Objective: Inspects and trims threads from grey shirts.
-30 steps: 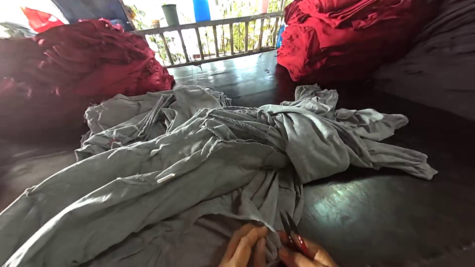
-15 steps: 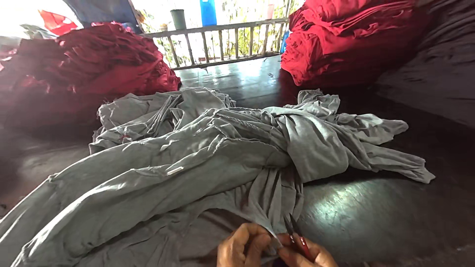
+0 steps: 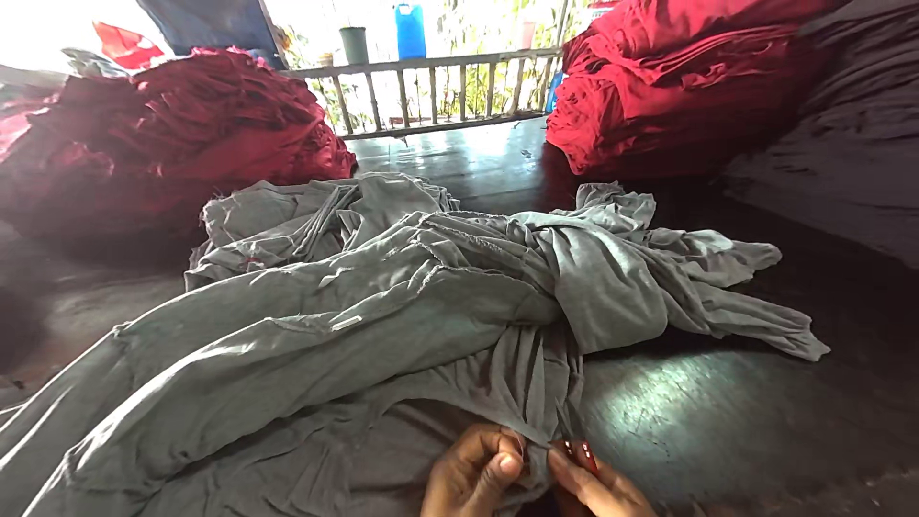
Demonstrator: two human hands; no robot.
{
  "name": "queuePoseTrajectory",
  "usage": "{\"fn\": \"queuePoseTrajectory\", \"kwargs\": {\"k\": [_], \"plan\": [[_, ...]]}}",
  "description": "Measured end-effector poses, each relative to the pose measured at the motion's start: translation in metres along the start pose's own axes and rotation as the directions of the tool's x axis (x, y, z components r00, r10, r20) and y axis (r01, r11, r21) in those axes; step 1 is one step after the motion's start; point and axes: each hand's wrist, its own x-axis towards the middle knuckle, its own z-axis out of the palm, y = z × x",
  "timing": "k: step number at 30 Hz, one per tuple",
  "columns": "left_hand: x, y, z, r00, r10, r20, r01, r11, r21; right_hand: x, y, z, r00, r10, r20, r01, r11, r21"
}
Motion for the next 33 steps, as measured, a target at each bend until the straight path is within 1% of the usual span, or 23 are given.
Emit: {"fn": "queuePoseTrajectory", "kwargs": {"k": [2, 4, 5, 6, 7, 8, 9, 10, 11, 12, 14, 16, 18, 20, 23, 27, 33], "plan": [[0.0, 0.001, -0.001, 0.997, -0.072, -0.018, 0.069, 0.992, -0.107, 0.0, 0.0, 0.002, 1.0, 0.03, 0.002, -0.03, 0.997, 0.064], [0.002, 0.004, -0.002, 0.994, -0.111, -0.006, 0.109, 0.982, -0.156, 0.0, 0.0, 0.003, 1.0, 0.026, -0.003, -0.026, 0.998, 0.058], [0.002, 0.006, -0.004, 0.993, -0.121, 0.011, 0.121, 0.979, -0.165, 0.0, 0.0, 0.003, 1.0, 0.005, -0.016, -0.005, 1.0, 0.011], [0.003, 0.006, -0.005, 0.991, -0.129, 0.028, 0.132, 0.976, -0.173, 0.0, 0.001, 0.003, 0.998, -0.047, -0.042, 0.044, 0.996, -0.079], [0.004, 0.006, -0.006, 0.99, -0.133, 0.043, 0.138, 0.973, -0.184, -0.001, 0.004, 0.002, 0.986, -0.149, -0.075, 0.13, 0.968, -0.213], [0.004, 0.006, -0.007, 0.99, -0.135, 0.05, 0.143, 0.969, -0.2, -0.003, 0.007, 0.0, 0.95, -0.301, -0.08, 0.25, 0.89, -0.382], [0.004, 0.006, -0.008, 0.989, -0.139, 0.05, 0.147, 0.965, -0.216, -0.005, 0.01, -0.005, 0.891, -0.454, -0.026, 0.368, 0.753, -0.545], [0.004, 0.006, -0.009, 0.988, -0.143, 0.048, 0.151, 0.961, -0.23, -0.008, 0.01, -0.01, 0.829, -0.557, 0.056, 0.442, 0.589, -0.676], [0.004, 0.006, -0.01, 0.988, -0.148, 0.049, 0.155, 0.959, -0.239, -0.011, 0.008, -0.015, 0.776, -0.613, 0.151, 0.486, 0.428, -0.762], [0.004, 0.006, -0.011, 0.987, -0.151, 0.051, 0.159, 0.956, -0.247, -0.015, 0.004, -0.019, 0.743, -0.628, 0.232, 0.505, 0.297, -0.811], [0.004, 0.005, -0.012, 0.986, -0.154, 0.059, 0.164, 0.952, -0.259, -0.026, -0.004, -0.021, 0.74, -0.585, 0.333, 0.491, 0.133, -0.861], [0.004, 0.005, -0.012, 0.984, -0.162, 0.07, 0.174, 0.953, -0.247, -0.034, -0.01, -0.017, 0.737, -0.551, 0.39, 0.475, 0.013, -0.88], [0.004, 0.007, -0.012, 0.983, -0.168, 0.08, 0.182, 0.958, -0.22, -0.036, -0.012, -0.012, 0.709, -0.558, 0.43, 0.473, -0.076, -0.878], [0.003, 0.007, -0.013, 0.983, -0.16, 0.088, 0.175, 0.962, -0.208, -0.035, -0.011, -0.006, 0.673, -0.584, 0.454, 0.474, -0.131, -0.871], [0.003, 0.007, -0.014, 0.984, -0.148, 0.095, 0.164, 0.966, -0.199, -0.033, -0.007, 0.001, 0.634, -0.617, 0.465, 0.464, -0.177, -0.868], [0.003, 0.006, -0.015, 0.985, -0.143, 0.101, 0.162, 0.964, -0.21, -0.031, -0.004, 0.006, 0.629, -0.631, 0.453, 0.437, -0.194, -0.878], [0.004, 0.005, -0.017, 0.983, -0.144, 0.117, 0.167, 0.96, -0.225, -0.03, -0.002, 0.008, 0.643, -0.629, 0.438, 0.426, -0.182, -0.886]]}}
